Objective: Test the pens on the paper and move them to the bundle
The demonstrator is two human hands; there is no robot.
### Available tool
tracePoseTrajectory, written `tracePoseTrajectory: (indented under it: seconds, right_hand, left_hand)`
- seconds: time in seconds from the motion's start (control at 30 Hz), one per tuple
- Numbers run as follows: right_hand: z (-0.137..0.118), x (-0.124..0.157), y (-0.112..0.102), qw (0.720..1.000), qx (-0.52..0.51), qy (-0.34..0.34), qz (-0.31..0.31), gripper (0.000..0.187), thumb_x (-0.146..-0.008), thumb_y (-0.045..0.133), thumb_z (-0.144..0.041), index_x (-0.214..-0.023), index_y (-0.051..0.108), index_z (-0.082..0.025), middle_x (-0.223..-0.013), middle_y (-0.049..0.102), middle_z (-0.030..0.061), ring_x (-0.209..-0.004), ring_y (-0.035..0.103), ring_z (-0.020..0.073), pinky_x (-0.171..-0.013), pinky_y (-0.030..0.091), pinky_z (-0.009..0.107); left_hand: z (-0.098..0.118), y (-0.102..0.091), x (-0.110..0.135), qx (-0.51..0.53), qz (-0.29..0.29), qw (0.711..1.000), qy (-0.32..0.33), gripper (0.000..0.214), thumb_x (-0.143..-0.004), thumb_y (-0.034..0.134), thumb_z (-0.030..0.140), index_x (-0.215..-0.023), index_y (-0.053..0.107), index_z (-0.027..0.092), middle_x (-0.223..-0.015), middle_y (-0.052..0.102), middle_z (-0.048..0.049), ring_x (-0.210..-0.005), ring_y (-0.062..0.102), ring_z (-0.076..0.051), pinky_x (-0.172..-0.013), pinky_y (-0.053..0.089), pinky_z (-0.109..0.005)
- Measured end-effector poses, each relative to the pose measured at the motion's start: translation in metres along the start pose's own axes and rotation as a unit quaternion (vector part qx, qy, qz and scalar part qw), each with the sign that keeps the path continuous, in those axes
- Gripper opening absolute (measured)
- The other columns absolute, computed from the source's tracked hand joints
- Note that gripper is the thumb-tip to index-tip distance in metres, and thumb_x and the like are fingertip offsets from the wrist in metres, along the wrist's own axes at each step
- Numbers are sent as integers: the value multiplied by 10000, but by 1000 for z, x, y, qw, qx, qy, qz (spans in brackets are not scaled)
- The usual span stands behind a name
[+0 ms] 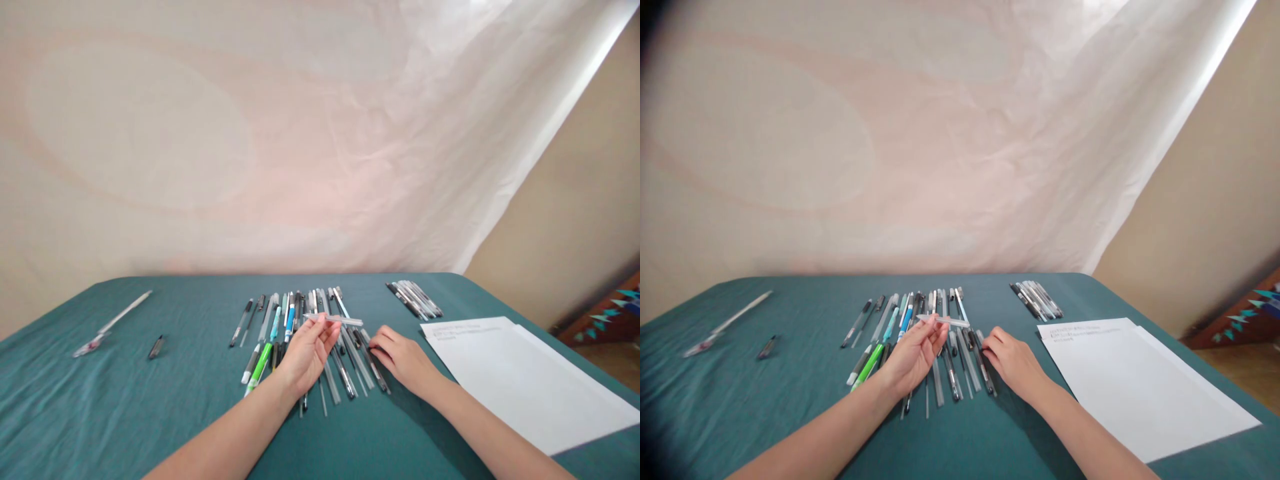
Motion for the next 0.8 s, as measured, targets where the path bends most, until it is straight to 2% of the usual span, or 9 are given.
tracePoseTrajectory:
  seconds: [0.3, 0.47, 0.57, 0.67, 0.8]
  right_hand:
    - [-2, 1, 0, 999, 24, -40, 9, 178, -871, 405, -213, -864, 583, -203, -839, 575, 45, -794, 554, 165, -709, 435, 272]
    - [2, 3, 4, 999, 2, -41, 30, 223, -862, 403, -211, -1025, 554, -190, -868, 575, 65, -782, 545, 177, -701, 439, 295]
    - [2, 2, 1, 997, -42, -29, 64, 279, -874, 371, -212, -1097, 537, -189, -892, 560, 76, -771, 540, 172, -710, 440, 301]
    - [-1, 1, -5, 990, -112, -14, 87, 268, -882, 360, -232, -1037, 576, -196, -880, 555, 69, -757, 543, 162, -694, 445, 287]
    - [-7, -1, -10, 971, -209, 51, 101, 224, -870, 410, -287, -934, 598, -184, -866, 584, 55, -758, 566, 159, -694, 455, 276]
  left_hand:
    - [-1, -1, 0, -16, 9, 1000, 3, 45, -840, 503, 102, -809, 531, 121, -830, 639, -83, -729, 640, -115, -693, 546, -211]
    - [-5, -4, 1, -39, -11, 999, 6, 9, -835, 519, 120, -836, 522, 128, -809, 634, -74, -722, 635, -114, -707, 536, -220]
    - [-6, -5, 0, -50, -16, 999, 8, 13, -837, 522, 138, -846, 519, 128, -829, 640, -86, -725, 634, -112, -714, 529, -215]
    - [-6, -6, 1, -54, -17, 998, 10, 15, -837, 524, 141, -846, 520, 130, -833, 642, -84, -728, 634, -110, -722, 526, -216]
    - [-6, -5, 1, -61, -9, 998, 11, 9, -842, 512, 137, -849, 513, 131, -844, 643, -93, -723, 633, -113, -717, 526, -224]
Point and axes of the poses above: each hand's wrist, its own x-axis away from the middle knuckle, its own y-axis out of the palm, z = x × y, the point moved 3 cm from there along -x, towards the middle knuckle
